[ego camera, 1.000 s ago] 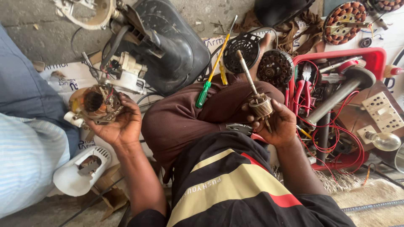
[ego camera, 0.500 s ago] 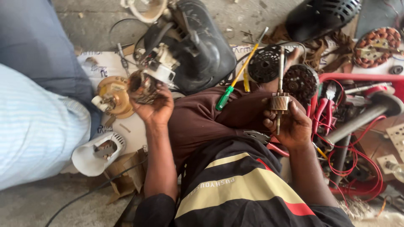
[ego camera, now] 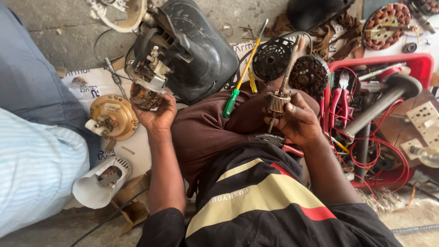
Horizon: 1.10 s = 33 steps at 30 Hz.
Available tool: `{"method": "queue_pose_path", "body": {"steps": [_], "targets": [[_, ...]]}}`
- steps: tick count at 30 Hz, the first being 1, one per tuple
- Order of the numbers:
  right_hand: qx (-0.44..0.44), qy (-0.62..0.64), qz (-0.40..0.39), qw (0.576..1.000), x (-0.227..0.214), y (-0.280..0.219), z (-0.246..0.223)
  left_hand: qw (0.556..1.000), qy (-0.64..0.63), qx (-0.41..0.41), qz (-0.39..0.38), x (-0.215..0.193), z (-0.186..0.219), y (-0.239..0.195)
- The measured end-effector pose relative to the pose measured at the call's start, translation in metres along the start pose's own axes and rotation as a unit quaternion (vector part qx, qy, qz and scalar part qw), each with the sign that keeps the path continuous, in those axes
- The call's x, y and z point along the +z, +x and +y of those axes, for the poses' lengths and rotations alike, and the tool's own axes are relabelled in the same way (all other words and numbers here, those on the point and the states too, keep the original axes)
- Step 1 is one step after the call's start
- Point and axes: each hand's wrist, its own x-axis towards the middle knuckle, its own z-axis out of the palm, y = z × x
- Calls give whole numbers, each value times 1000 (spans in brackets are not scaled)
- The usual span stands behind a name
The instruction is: The person disassembles a small electrical motor using a screwdriver, removing the housing and internal components. They then inspect the rotor and stator parts individually before placing them back together.
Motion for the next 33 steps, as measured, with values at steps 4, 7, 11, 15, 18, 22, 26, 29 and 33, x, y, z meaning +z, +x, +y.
{"method": "queue_pose_path", "body": {"steps": [4,7,11,15,18,22,26,29,33], "targets": [[-31,-22,-14,999,1,-1,-2,998,15,-11,53,3,19,10],[-42,-31,-3,999,4,-2,-3,992,34,-6,121,6,30,18],[-39,-22,-9,999,7,-3,-4,986,49,6,162,5,36,26],[-31,-3,-8,999,7,-3,-5,983,62,1,173,5,36,31],[-32,2,-22,999,6,-4,-5,978,45,9,203,8,34,33],[-27,8,-16,999,4,-3,-6,976,63,11,207,11,26,35],[-21,20,-3,1000,0,-7,-5,977,44,13,207,12,21,36],[-27,27,20,999,-6,-12,-5,976,41,16,211,13,21,41],[-30,30,31,999,-14,-16,0,975,27,14,220,17,27,45]]}}
